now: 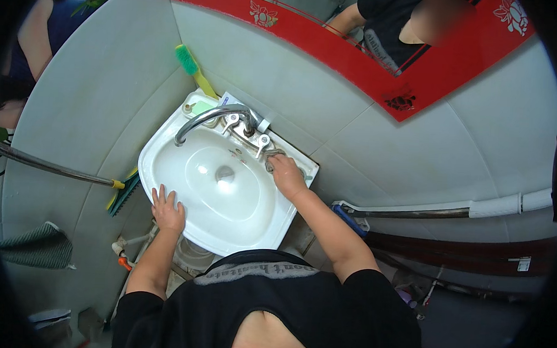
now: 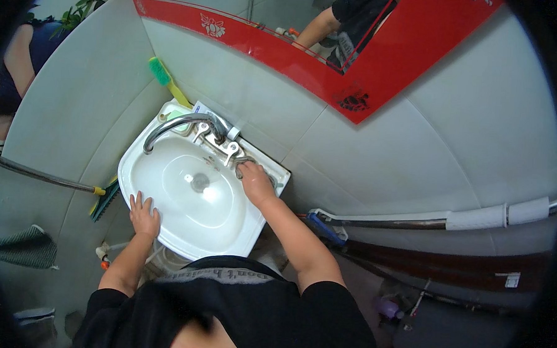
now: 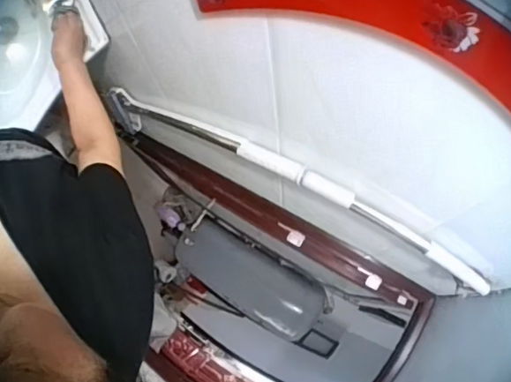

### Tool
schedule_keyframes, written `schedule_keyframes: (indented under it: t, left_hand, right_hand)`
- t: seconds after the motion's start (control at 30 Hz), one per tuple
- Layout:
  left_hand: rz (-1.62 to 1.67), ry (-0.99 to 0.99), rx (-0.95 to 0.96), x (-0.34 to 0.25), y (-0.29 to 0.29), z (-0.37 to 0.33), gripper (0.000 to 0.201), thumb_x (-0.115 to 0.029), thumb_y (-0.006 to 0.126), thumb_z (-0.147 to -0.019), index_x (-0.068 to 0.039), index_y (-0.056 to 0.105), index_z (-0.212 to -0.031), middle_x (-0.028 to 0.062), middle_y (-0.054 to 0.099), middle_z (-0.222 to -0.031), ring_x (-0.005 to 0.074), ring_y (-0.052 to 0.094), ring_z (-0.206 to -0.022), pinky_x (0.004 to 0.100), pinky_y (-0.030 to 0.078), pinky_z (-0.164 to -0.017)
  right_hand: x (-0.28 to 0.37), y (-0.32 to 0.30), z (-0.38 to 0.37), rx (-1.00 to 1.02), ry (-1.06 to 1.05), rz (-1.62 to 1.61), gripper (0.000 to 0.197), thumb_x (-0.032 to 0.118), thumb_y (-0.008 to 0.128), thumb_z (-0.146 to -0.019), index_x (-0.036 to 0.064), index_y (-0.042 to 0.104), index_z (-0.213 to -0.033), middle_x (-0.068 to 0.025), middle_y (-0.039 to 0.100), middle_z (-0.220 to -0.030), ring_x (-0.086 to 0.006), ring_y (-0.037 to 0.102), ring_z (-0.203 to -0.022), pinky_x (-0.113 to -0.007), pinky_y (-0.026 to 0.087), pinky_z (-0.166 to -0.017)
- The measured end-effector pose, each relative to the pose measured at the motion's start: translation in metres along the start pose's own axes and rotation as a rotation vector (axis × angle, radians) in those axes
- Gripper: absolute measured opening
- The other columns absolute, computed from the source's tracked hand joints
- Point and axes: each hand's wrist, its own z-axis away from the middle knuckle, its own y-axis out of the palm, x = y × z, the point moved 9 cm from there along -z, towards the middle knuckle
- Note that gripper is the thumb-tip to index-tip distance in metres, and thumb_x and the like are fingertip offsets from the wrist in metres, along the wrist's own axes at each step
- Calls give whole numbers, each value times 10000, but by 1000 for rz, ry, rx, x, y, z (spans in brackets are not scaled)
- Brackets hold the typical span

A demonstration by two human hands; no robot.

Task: The person rinses a cloth in the bathroom sink, wipes down the wall, mirror, and metal rack with it, and then washes another cloth in the sink with detergent powder by hand.

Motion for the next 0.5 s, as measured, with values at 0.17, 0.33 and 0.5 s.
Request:
schedule_keyframes:
  t: [0.17,0.33,0.5]
  left_hand:
    - [33,24,-39,4,1,2,346,-154,538,-715,-69,550,-1050,128,307,-1320,330,167,-1265,480,263,-943]
    - [72,33,-62,5,2,1,351,-138,550,-704,-62,554,-1047,124,305,-1326,323,170,-1268,496,294,-903]
    - [78,49,-102,7,-3,2,340,-134,549,-706,-59,556,-1038,123,312,-1325,320,176,-1267,465,304,-904]
  right_hand:
    - [-13,-40,-17,-229,239,-257,291,58,494,-778,-8,514,-1060,-163,501,-1069,-326,478,-970,-350,383,-860]
    - [4,-13,-55,-69,141,-68,357,69,562,-747,3,504,-1093,-193,497,-1077,-328,478,-986,-354,390,-845]
    - [-14,-2,-64,-141,364,-237,274,107,589,-738,-17,519,-971,-200,531,-1003,-341,499,-934,-374,399,-805]
